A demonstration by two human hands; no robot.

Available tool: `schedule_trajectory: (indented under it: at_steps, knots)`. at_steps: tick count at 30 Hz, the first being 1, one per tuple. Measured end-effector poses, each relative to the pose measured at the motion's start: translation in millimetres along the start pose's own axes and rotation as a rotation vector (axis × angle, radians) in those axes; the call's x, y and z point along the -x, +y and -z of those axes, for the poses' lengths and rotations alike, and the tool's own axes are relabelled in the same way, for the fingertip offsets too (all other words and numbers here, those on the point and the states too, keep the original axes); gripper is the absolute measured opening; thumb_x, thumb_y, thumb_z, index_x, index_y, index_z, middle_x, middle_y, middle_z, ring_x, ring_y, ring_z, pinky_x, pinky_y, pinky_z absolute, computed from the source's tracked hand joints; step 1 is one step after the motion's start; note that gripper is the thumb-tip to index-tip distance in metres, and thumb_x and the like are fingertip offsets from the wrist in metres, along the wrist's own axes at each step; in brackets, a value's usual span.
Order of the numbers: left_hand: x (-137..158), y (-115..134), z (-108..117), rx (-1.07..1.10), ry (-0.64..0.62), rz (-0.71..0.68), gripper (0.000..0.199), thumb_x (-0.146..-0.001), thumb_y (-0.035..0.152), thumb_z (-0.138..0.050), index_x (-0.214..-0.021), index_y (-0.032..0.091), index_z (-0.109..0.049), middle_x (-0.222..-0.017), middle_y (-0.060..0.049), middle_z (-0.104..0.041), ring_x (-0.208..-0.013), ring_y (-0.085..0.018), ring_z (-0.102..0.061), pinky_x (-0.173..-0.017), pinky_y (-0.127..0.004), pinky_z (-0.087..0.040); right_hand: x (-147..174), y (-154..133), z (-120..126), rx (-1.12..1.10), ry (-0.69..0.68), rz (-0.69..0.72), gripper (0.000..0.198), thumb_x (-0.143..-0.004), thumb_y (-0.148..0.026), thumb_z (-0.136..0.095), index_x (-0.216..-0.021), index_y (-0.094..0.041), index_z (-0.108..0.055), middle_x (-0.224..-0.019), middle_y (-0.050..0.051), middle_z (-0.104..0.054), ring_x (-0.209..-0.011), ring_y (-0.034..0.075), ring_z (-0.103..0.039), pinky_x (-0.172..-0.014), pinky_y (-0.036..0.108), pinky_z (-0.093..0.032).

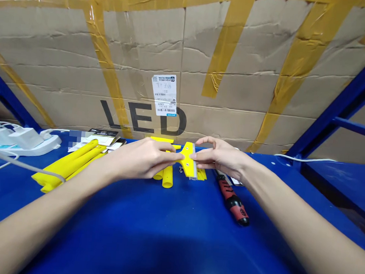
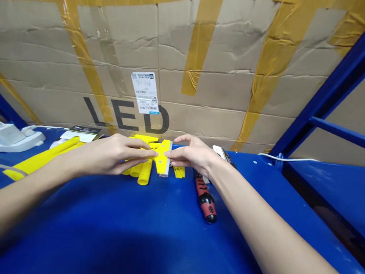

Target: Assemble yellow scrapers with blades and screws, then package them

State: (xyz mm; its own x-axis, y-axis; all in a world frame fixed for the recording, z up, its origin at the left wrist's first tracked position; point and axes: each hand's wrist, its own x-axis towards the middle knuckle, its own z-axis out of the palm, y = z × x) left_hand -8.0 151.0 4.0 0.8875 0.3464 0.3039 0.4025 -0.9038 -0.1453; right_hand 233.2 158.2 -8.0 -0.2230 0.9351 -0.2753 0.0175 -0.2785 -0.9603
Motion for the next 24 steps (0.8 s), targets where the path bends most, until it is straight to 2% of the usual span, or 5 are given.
schedule_trajectory:
  at_steps: [3, 9, 17, 20, 24]
  knots:
    - [0.5, 3.2, -1.1, -0.074, 0.031, 0.017, 0.035, -0.103, 0.025, -0.041, -0.129, 0.020, -0.064, -0.138, -0.015, -0.060, -0.102, -0.025, -0.071, -0.079, -0.035, -0.059, -1.1, 1.3, 1.6, -0.040, -0.020, -0.003, 0.049, -0.075, 0.002, -0.075, -0.110, -0.020, -0.048, -0.081, 0.004, -0.073, -0.068, 0.013, -0.072, -0.066, 0.022, -0.063]
    - [-0.5, 9.1, 2.5, 0.028, -0.163, 0.017, 0.054, -0.096, 0.009, -0.044, -0.144, 0.032, -0.050, -0.163, -0.009, -0.031, -0.129, -0.028, -0.058, -0.097, -0.038, -0.055, -2.2, 1.9, 4.9, 0.009, -0.076, 0.028, 0.051, -0.073, 0.006, -0.075, -0.107, -0.020, -0.045, -0.076, 0.005, -0.072, -0.068, 0.014, -0.072, -0.064, 0.021, -0.061]
    - [-0.9, 9.9, 3.5, 0.120, -0.197, 0.041, 0.056, -0.091, 0.003, -0.042, -0.138, 0.030, -0.056, -0.163, -0.010, -0.032, -0.136, -0.033, -0.050, -0.103, -0.045, -0.050, 0.1, -0.4, 7.4, 0.024, -0.122, 0.070, 0.053, -0.073, 0.005, -0.075, -0.106, -0.021, -0.043, -0.076, 0.004, -0.074, -0.065, 0.012, -0.070, -0.064, 0.020, -0.060]
    - [-0.3, 5.6, 3.6, 0.211, -0.146, 0.081, 0.049, -0.096, 0.008, -0.039, -0.137, 0.027, -0.057, -0.162, -0.010, -0.033, -0.138, -0.031, -0.048, -0.107, -0.045, -0.045, -1.3, -0.2, 6.2, 0.027, -0.071, 0.082, 0.038, -0.084, -0.007, -0.073, -0.104, -0.022, -0.044, -0.080, 0.006, -0.075, -0.068, 0.013, -0.071, -0.067, 0.023, -0.060]
    - [2.4, -6.2, 4.9, 0.503, -0.029, 0.269, 0.032, -0.101, 0.024, -0.044, -0.130, 0.023, -0.059, -0.145, -0.012, -0.055, -0.125, -0.027, -0.056, -0.102, -0.039, -0.045, -7.8, 7.1, 8.7, 0.378, 0.080, 0.262, 0.015, -0.094, -0.021, -0.062, -0.094, -0.021, -0.048, -0.075, 0.005, -0.074, -0.066, 0.016, -0.070, -0.061, 0.025, -0.055]
